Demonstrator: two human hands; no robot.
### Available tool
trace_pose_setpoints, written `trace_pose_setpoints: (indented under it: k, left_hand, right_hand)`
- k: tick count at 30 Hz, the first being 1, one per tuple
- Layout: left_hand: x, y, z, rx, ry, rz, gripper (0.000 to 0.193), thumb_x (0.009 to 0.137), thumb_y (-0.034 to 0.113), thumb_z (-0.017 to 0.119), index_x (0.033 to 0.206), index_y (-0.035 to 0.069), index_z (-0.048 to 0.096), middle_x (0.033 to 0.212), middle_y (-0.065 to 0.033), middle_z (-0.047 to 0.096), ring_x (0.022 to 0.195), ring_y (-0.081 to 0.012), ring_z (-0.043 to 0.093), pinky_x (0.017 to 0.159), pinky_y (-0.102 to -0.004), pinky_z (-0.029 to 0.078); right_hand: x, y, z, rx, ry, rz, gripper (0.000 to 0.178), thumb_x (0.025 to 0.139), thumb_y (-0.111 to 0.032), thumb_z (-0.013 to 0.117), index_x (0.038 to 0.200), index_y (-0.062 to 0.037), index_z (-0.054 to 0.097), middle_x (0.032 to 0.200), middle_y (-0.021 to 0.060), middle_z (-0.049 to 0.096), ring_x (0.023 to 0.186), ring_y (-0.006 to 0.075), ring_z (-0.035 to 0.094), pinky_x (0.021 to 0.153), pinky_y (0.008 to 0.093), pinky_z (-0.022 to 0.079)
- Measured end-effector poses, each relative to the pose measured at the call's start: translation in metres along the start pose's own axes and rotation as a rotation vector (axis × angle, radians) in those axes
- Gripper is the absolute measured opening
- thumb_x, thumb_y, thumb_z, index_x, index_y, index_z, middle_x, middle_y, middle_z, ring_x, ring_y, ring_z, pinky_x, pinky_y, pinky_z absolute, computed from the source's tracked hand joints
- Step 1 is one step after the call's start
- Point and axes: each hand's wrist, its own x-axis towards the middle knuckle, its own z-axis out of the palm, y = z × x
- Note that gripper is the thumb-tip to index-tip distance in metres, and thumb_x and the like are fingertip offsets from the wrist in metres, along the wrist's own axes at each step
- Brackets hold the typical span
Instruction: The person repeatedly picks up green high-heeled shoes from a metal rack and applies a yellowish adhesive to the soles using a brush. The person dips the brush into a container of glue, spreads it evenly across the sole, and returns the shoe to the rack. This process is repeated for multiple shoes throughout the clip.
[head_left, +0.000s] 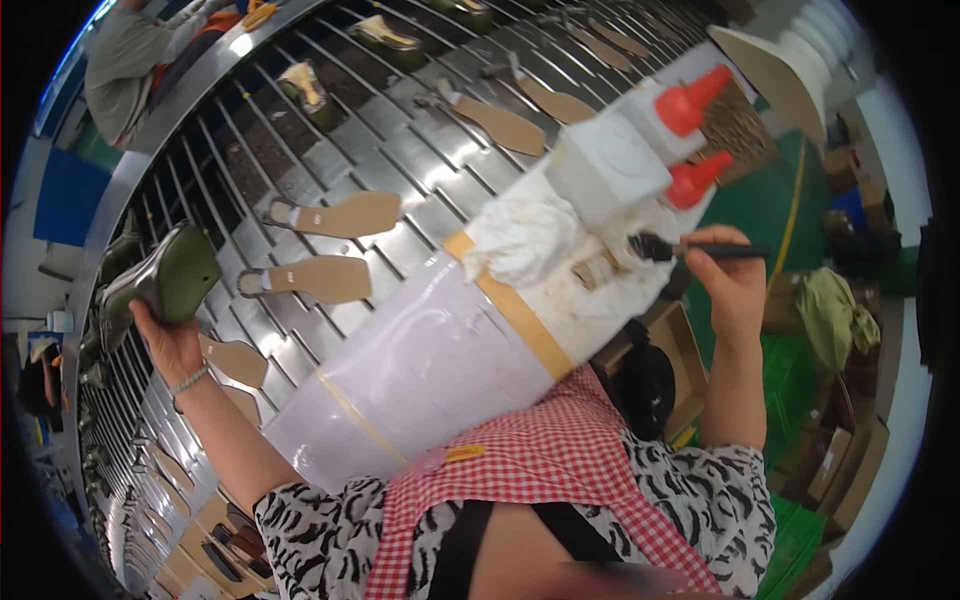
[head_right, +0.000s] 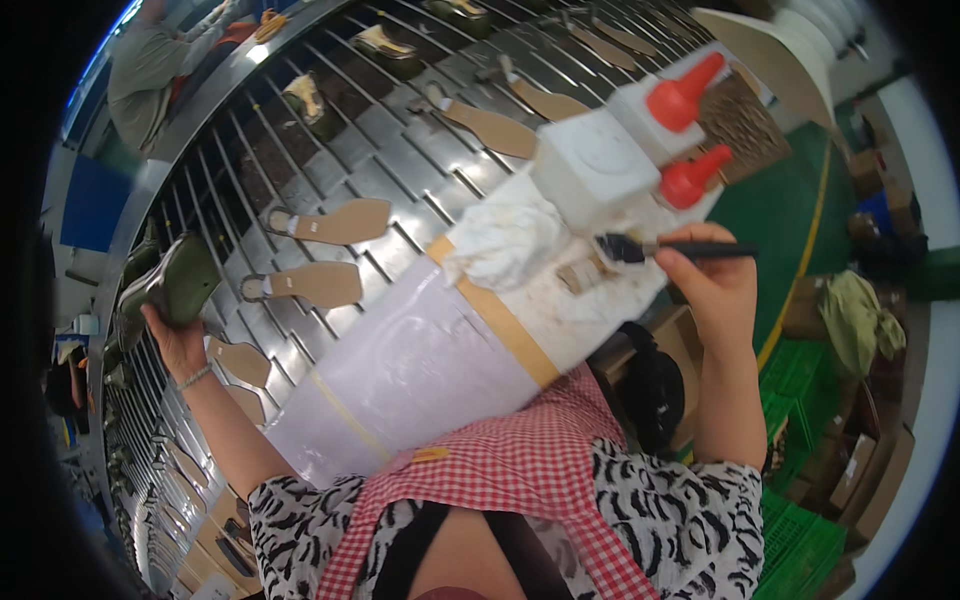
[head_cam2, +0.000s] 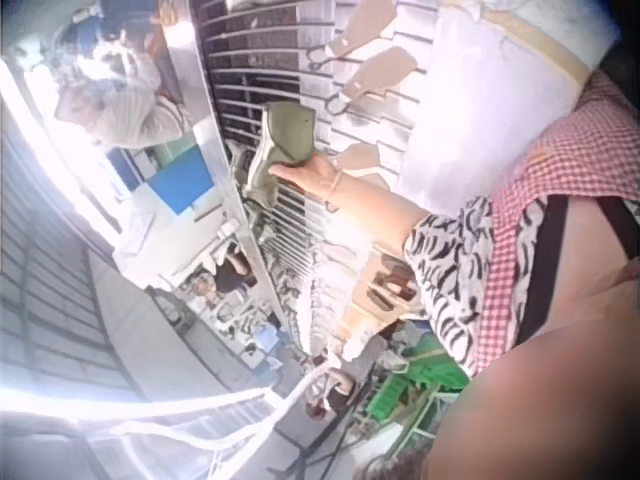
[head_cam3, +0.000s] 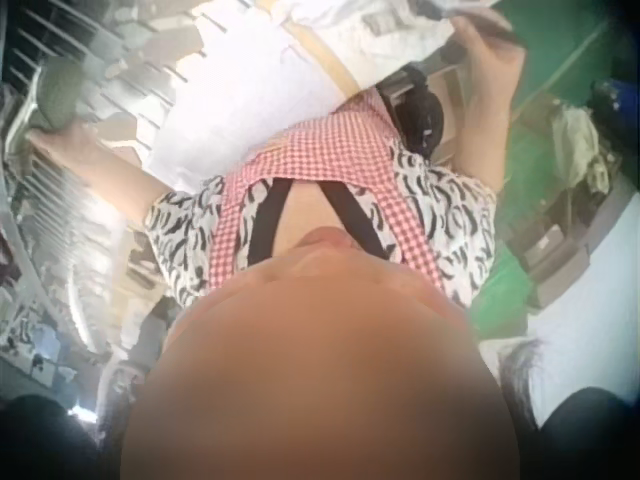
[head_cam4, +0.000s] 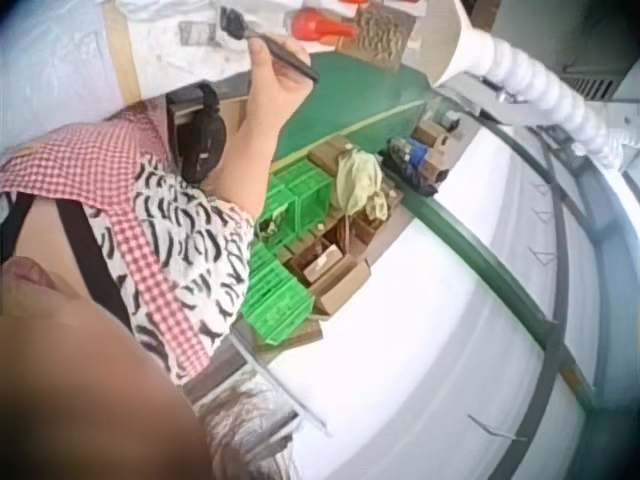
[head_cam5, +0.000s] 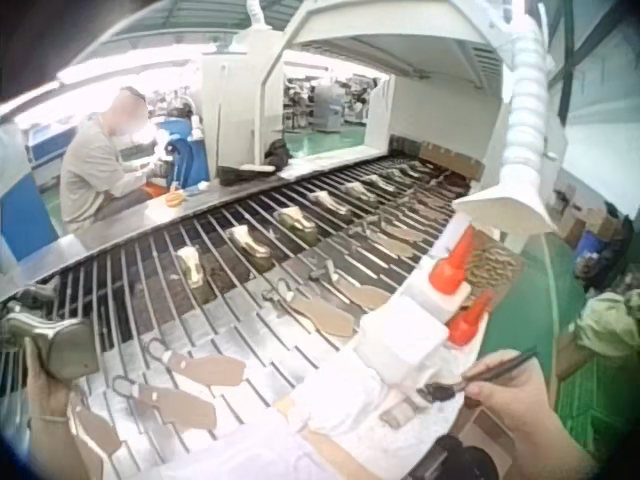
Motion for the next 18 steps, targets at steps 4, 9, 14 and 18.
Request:
trace_pose_setpoints:
  k: [4, 9, 14, 18]
  left_hand:
    - [-0.082, -0.018, 0.004, -0.127, -0.191, -0.192, 0.057, 0.088, 0.035, 0.067, 0.133, 0.007, 0.048, 0.136, -0.0094, 0.052, 0.127, -0.0272, 0.047, 0.109, -0.0453, 0.038]
    - [-0.154, -0.05, 0.01, 0.077, -0.171, -0.255, 0.058, 0.09, 0.037, 0.065, 0.136, 0.008, 0.046, 0.136, -0.0075, 0.052, 0.126, -0.0243, 0.048, 0.108, -0.0438, 0.038]
    - [-0.2, -0.063, 0.025, 0.248, -0.206, -0.255, 0.065, 0.083, 0.031, 0.074, 0.135, 0.007, 0.043, 0.128, -0.0062, 0.055, 0.12, -0.0219, 0.051, 0.105, -0.0398, 0.04]
    - [-0.224, -0.069, 0.046, 0.389, -0.222, -0.214, 0.061, 0.082, 0.025, 0.076, 0.13, 0.005, 0.045, 0.121, -0.005, 0.058, 0.114, -0.0208, 0.055, 0.1, -0.0366, 0.044]
  right_hand:
    - [0.006, 0.012, -0.031, -0.389, -0.026, -0.121, 0.018, 0.078, -0.006, 0.074, 0.093, -0.0006, 0.065, 0.084, 0.0017, 0.065, 0.079, 0.0089, 0.057, 0.071, 0.0237, 0.045]
    - [0.032, 0.05, -0.022, -0.589, -0.12, -0.123, 0.024, 0.075, -0.012, 0.074, 0.095, -0.0018, 0.064, 0.082, 0.0079, 0.066, 0.074, 0.0157, 0.06, 0.068, 0.0301, 0.047]
    - [0.043, 0.067, -0.018, -0.652, -0.218, -0.106, 0.021, 0.074, -0.011, 0.073, 0.092, -0.002, 0.064, 0.081, 0.0085, 0.066, 0.073, 0.0188, 0.062, 0.067, 0.0319, 0.047]
    - [0.043, 0.068, -0.02, -0.595, -0.224, -0.136, 0.02, 0.072, -0.011, 0.072, 0.088, -0.0015, 0.065, 0.079, 0.014, 0.066, 0.071, 0.0252, 0.062, 0.065, 0.0358, 0.048]
